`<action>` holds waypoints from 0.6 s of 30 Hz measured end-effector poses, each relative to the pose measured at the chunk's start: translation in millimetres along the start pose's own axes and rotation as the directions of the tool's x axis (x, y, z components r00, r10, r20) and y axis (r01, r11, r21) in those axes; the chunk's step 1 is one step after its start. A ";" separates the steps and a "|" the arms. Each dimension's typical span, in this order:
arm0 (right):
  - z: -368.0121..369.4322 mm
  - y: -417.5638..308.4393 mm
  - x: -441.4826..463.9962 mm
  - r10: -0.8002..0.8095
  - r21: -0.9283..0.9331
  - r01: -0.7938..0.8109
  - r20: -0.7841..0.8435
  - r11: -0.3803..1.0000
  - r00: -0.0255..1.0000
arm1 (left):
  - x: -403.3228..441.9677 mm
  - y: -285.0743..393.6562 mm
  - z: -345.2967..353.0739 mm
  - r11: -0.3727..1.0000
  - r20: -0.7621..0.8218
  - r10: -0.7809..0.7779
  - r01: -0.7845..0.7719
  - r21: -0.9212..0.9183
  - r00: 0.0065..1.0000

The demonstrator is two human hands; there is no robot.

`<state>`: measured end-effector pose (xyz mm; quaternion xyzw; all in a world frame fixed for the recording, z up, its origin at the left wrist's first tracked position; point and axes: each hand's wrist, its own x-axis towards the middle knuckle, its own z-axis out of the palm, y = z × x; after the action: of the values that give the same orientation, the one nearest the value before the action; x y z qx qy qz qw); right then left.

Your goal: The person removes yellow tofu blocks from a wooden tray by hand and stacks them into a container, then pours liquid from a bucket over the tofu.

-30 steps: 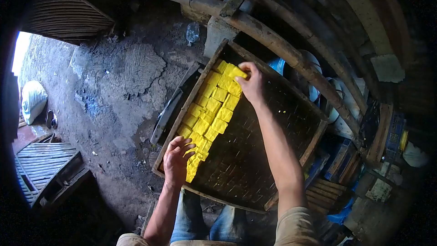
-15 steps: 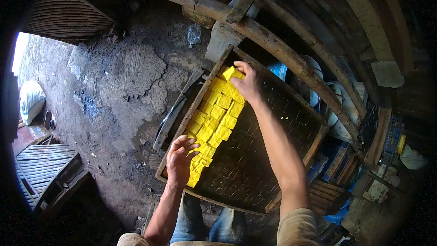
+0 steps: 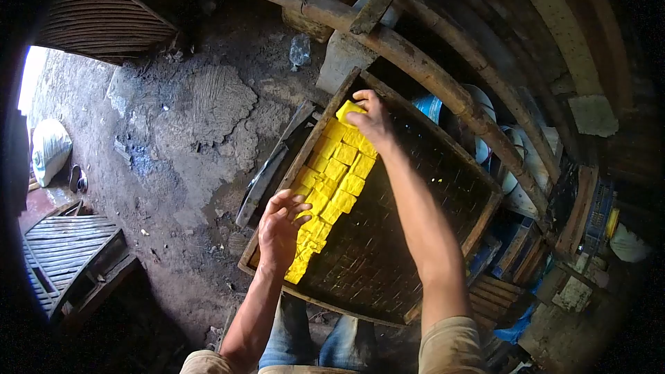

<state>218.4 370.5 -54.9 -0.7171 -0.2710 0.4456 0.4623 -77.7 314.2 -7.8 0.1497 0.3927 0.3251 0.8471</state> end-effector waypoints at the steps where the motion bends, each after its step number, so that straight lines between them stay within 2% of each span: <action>1: -5.1 -9.7 -6.9 -0.007 -0.016 0.007 0.044 1.000 0.999 | 2.0 1.7 1.7 1.000 0.016 0.007 -0.007 -0.005 1.000; 4: 1.4 -3.7 -19.7 0.023 -0.050 -0.017 0.123 0.999 0.992 | 8.0 0.4 6.3 0.999 -0.009 -0.004 0.003 -0.040 1.000; 5: 7.6 6.2 -18.7 -0.007 -0.108 0.024 0.155 0.994 0.988 | 9.2 0.2 9.5 0.999 -0.016 -0.015 0.014 -0.048 1.000; 6: 16.1 8.0 -18.2 0.083 -0.358 -0.026 0.144 0.933 0.986 | 10.6 -1.0 11.5 0.999 -0.014 -0.012 0.012 -0.046 1.000; 7: 31.5 -11.8 -26.5 0.103 -0.604 -0.030 0.087 0.797 0.991 | 11.0 -2.8 12.0 0.999 -0.013 -0.015 0.014 -0.039 1.000; 8: 43.2 -31.6 -35.6 0.109 -0.801 -0.044 0.027 0.597 0.994 | 11.1 -3.7 11.0 0.999 -0.014 -0.019 0.018 -0.031 1.000; 9: 45.9 -21.7 -35.5 0.110 -0.800 -0.044 0.028 0.599 0.994 | 11.6 -4.3 9.7 0.999 -0.019 -0.023 0.023 -0.024 1.000; 10: 48.2 -4.9 -33.4 0.042 -0.832 0.014 0.045 0.555 0.998 | 12.1 -4.5 8.2 0.999 -0.019 -0.025 0.024 -0.023 1.000; 12: 55.4 15.7 -37.4 -0.079 -0.904 0.098 0.071 0.416 0.994 | 13.1 -5.1 5.2 0.998 -0.006 -0.009 0.009 -0.061 1.000; 14: 59.7 21.9 -46.9 -0.189 -0.883 0.194 0.123 0.428 0.974 | 17.5 -11.0 0.3 0.996 -0.022 -0.018 0.016 -0.093 1.000; 15: 59.9 20.2 -51.3 -0.193 -0.881 0.196 0.122 0.431 0.974 | 19.8 -12.9 -1.2 0.992 -0.037 -0.029 0.024 -0.124 0.999; 17: 55.8 16.2 -55.6 -0.275 -0.796 0.263 0.126 0.545 0.953 | 26.0 -17.7 -3.0 0.982 -0.025 -0.048 0.042 -0.183 0.999; 18: 53.5 11.9 -55.9 -0.279 -0.793 0.263 0.122 0.550 0.952 | 29.1 -20.3 -3.6 0.967 -0.015 -0.074 0.068 -0.246 0.997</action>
<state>145.0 343.2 -53.3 -0.8010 -0.5448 0.1929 0.1561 -57.6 318.5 -37.1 0.0259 0.3648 0.3424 0.8654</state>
